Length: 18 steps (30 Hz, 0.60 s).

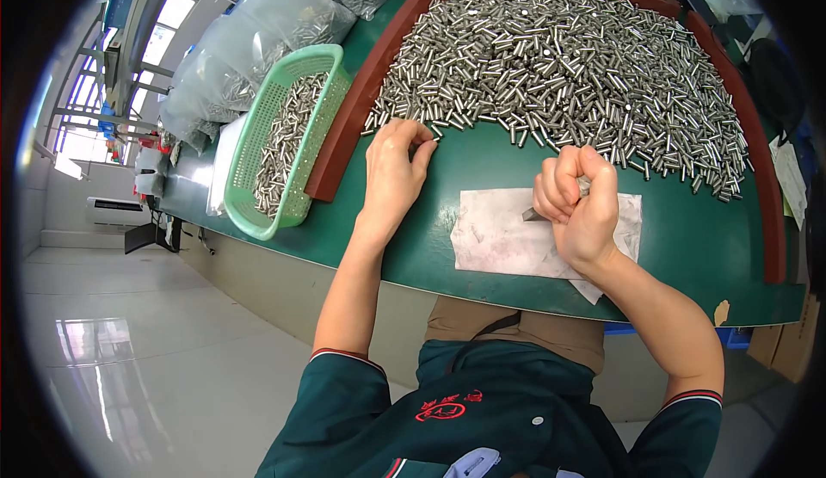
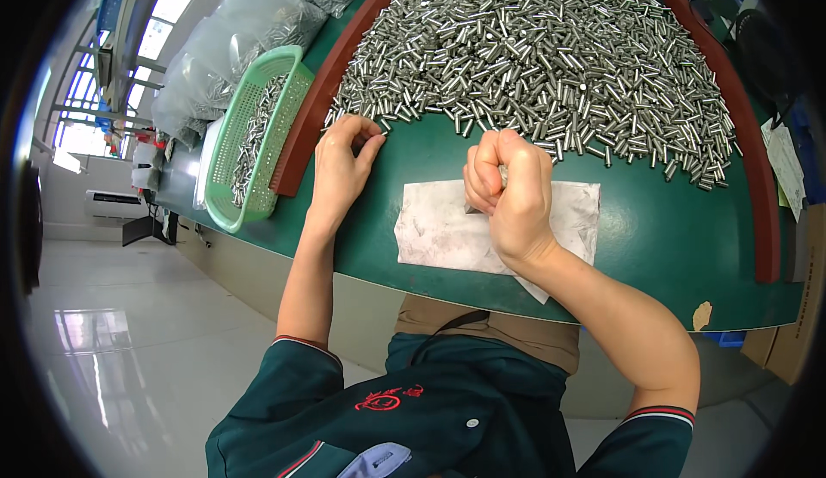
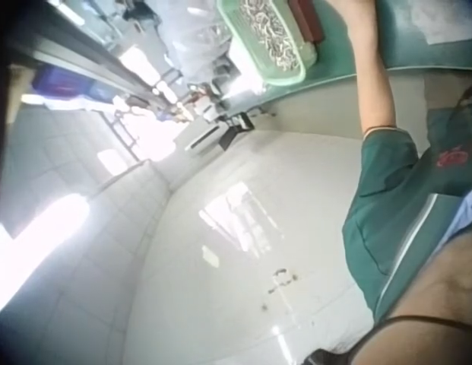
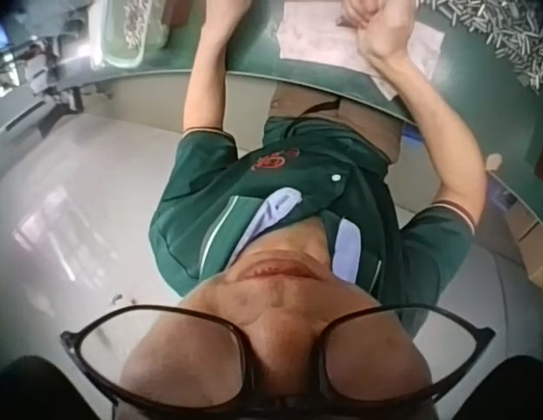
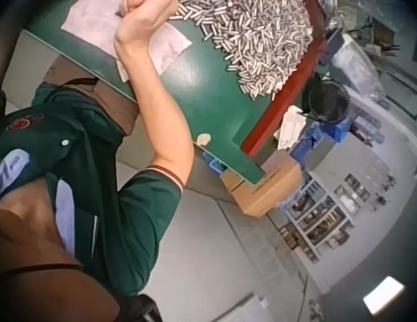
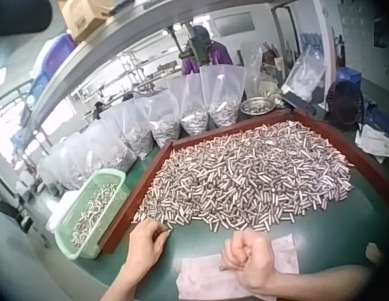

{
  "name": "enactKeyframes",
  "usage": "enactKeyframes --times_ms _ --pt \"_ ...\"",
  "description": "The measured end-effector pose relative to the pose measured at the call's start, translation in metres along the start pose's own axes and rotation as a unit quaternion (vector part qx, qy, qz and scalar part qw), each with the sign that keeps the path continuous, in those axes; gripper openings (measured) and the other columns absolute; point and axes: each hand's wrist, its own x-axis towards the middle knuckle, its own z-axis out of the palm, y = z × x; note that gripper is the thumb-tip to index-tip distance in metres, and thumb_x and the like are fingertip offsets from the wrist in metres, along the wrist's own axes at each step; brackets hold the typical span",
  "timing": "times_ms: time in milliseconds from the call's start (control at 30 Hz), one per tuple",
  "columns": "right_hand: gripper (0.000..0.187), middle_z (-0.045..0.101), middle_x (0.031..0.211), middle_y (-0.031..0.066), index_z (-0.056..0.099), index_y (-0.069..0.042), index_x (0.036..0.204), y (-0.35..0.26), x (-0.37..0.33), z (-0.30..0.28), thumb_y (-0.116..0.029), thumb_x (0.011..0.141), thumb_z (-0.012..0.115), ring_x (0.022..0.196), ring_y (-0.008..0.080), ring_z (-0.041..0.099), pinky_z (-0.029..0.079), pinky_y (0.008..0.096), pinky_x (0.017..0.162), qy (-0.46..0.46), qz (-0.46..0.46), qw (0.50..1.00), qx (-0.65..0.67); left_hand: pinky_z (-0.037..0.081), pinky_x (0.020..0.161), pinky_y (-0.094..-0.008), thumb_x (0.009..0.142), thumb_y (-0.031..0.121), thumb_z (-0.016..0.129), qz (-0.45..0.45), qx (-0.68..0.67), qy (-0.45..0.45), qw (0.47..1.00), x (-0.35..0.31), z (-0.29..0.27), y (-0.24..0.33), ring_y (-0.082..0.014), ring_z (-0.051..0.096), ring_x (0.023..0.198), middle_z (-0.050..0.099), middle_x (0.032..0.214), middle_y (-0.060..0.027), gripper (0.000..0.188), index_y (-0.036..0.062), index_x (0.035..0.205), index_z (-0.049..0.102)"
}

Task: Inspecting and cleaning small cylindrical metal components using a small handheld tool on a workbench.

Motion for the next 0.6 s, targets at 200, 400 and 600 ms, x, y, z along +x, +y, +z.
enactKeyframes --times_ms 200,400,600 --pt "0.033 0.025 0.044 -0.0009 0.028 -0.008 0.052 -0.001 0.0 0.0 -0.018 0.084 0.027 0.041 0.0067 0.018 0.017 0.0228 0.039 0.0 0.0 1.0 0.0 0.042 0.057 -0.0305 0.072 0.001 0.061 -0.007 -0.074 -0.02 0.997 -0.003 0.001 0.005 -0.0193 0.051 0.058 0.054 0.07 -0.0094 0.009 -0.0023 0.08 0.057" --pt "0.036 0.025 0.044 -0.001 0.028 -0.008 0.053 -0.002 0.001 0.001 -0.021 0.086 0.026 0.04 0.0069 0.018 0.017 0.0229 0.039 0.003 0.011 1.0 0.009 0.036 0.053 -0.0208 0.079 0.004 0.057 -0.1 -0.23 -0.085 0.964 -0.007 -0.001 0.015 -0.0062 0.041 0.058 0.05 0.068 -0.0017 0.008 -0.0033 0.082 0.057" --pt "0.038 0.025 0.044 -0.001 0.028 -0.008 0.053 -0.002 0.001 -0.001 -0.024 0.088 0.026 0.04 0.007 0.019 0.018 0.0231 0.039 0.002 0.008 1.0 0.003 0.036 0.052 -0.0211 0.08 0.006 0.056 -0.095 -0.241 -0.087 0.962 -0.009 0.002 0.019 -0.0063 0.041 0.057 0.051 0.064 -0.0006 0.009 -0.0027 0.082 0.057"
